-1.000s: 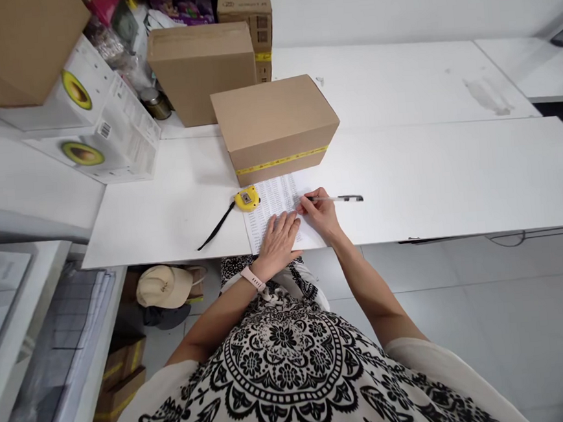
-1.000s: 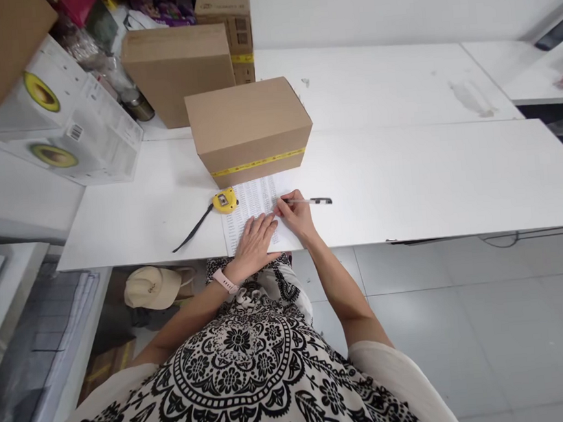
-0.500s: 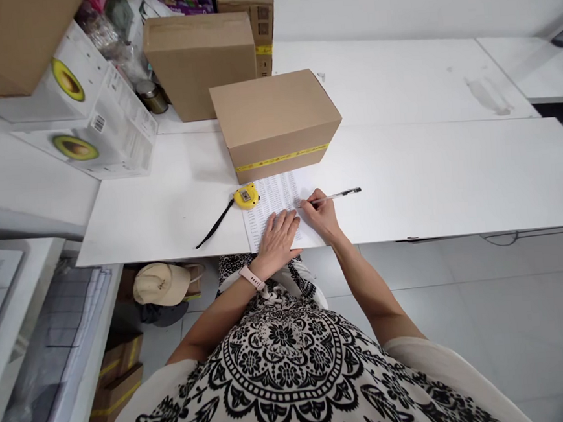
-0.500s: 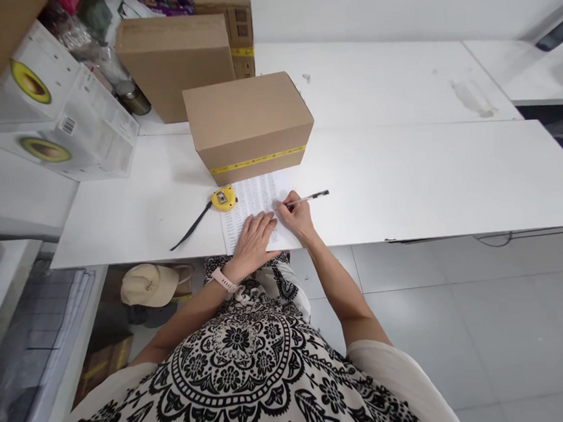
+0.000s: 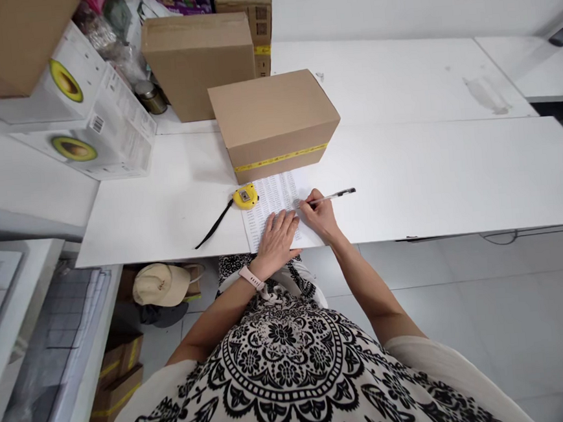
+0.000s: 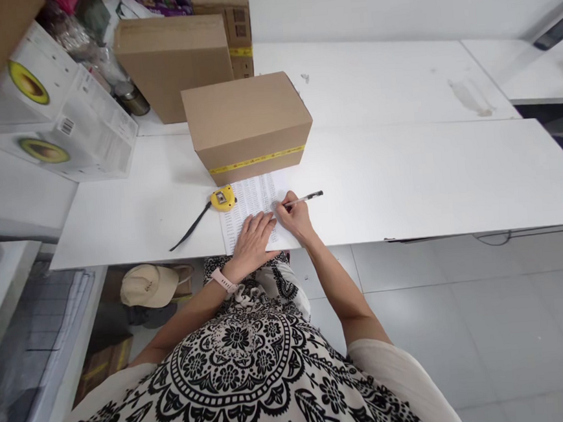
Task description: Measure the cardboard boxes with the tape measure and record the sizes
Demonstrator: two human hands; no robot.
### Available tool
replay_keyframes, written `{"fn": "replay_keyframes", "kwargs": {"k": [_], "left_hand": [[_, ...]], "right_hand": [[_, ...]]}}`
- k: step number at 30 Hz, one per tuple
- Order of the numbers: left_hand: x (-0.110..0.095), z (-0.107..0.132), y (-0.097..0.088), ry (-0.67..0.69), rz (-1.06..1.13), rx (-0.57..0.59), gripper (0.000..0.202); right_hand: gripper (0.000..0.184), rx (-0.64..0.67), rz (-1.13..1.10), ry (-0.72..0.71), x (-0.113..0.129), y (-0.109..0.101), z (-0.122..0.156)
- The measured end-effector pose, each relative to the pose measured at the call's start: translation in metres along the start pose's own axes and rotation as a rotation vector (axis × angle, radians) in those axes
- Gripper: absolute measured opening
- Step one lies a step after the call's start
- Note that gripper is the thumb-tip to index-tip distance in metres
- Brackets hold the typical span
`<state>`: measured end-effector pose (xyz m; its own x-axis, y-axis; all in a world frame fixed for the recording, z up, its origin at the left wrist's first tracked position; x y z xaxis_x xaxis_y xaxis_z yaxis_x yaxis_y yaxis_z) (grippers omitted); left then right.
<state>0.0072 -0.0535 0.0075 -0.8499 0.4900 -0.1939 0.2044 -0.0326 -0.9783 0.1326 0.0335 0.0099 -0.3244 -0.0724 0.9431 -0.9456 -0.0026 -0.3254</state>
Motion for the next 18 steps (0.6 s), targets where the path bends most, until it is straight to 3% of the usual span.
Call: {"fn": "replay_keyframes", "kwargs": {"k": [18], "left_hand": [[-0.0007,0.0003,-0.0034,0.01,-0.003,0.008,0.076]], "right_hand": [[0.021,0.005,0.005,-0.004,0.001,-0.0005,0.0007]]}}
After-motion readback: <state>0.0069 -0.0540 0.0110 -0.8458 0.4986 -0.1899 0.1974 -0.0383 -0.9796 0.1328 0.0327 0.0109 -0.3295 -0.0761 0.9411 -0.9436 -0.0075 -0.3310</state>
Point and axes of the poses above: each hand's wrist, its own z-axis away from the middle knuckle, its own y-axis out of the palm, x = y × z, the point moved 7 cm from there along -z, towards the middle knuckle, and after that the axes turned 1 degree about -z, right-handed, at the moved point
